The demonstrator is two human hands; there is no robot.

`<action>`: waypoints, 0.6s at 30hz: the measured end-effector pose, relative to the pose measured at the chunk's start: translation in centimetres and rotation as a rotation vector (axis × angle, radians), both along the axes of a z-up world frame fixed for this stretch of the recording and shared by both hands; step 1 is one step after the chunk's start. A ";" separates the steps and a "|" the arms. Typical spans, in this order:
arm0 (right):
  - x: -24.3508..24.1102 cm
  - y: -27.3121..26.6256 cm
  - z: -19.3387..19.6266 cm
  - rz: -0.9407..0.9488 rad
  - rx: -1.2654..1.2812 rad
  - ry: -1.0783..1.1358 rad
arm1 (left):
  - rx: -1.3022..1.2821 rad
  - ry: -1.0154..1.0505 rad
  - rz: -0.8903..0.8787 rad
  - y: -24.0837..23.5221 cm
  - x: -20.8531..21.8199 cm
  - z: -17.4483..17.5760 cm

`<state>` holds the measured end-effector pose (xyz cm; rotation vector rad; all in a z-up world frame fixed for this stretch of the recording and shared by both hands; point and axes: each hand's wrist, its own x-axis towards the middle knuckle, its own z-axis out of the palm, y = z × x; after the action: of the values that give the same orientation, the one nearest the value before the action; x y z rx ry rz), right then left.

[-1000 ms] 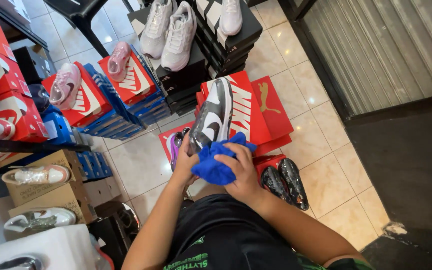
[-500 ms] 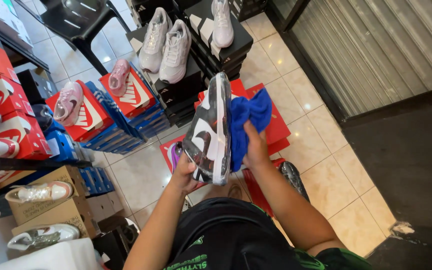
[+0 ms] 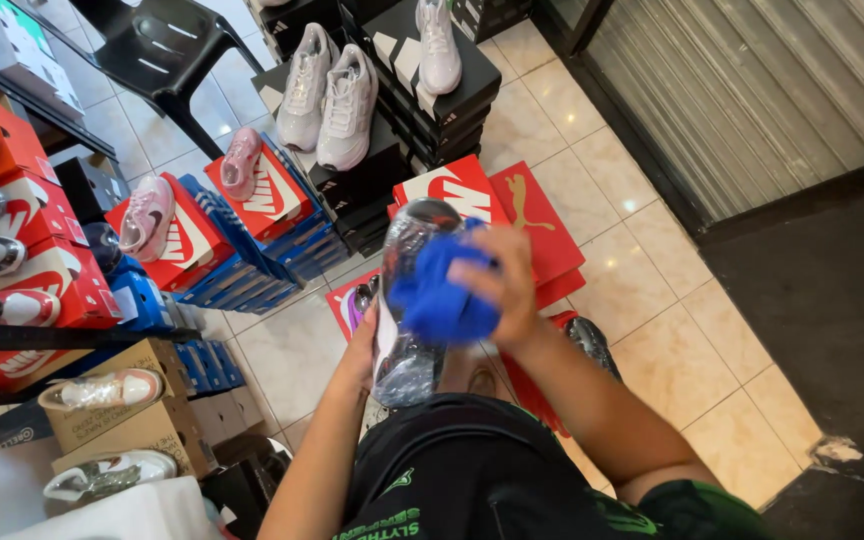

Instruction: Cleaning and organizing shoe boxes and shoes using a cloth

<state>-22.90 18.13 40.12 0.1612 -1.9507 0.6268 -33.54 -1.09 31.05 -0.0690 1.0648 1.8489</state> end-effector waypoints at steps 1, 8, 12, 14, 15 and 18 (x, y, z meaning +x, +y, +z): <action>-0.6 0.6 0.6 0.000 -0.002 -0.001 | -0.002 -0.001 0.000 -0.4 0.1 -1.1; -4.1 -0.7 6.5 -0.265 -0.325 -0.432 | -0.155 0.522 -0.119 0.1 -1.2 -3.2; -3.0 -6.6 2.8 -0.081 0.156 -0.153 | -0.037 0.326 0.023 0.4 -2.3 -5.7; -1.4 -7.0 1.9 0.037 0.116 -0.107 | -0.028 0.292 0.033 0.2 -2.7 -6.9; -0.3 -7.3 1.4 0.152 0.073 -0.066 | -0.027 0.271 0.039 -0.1 -2.5 -7.5; 1.9 -8.5 -0.7 0.196 -0.095 -0.032 | -0.012 0.214 0.039 -0.2 -2.6 -8.9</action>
<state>-20.97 9.65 39.38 0.2869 -1.9456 0.8538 -36.09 -1.25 22.14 0.1036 1.2291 1.9168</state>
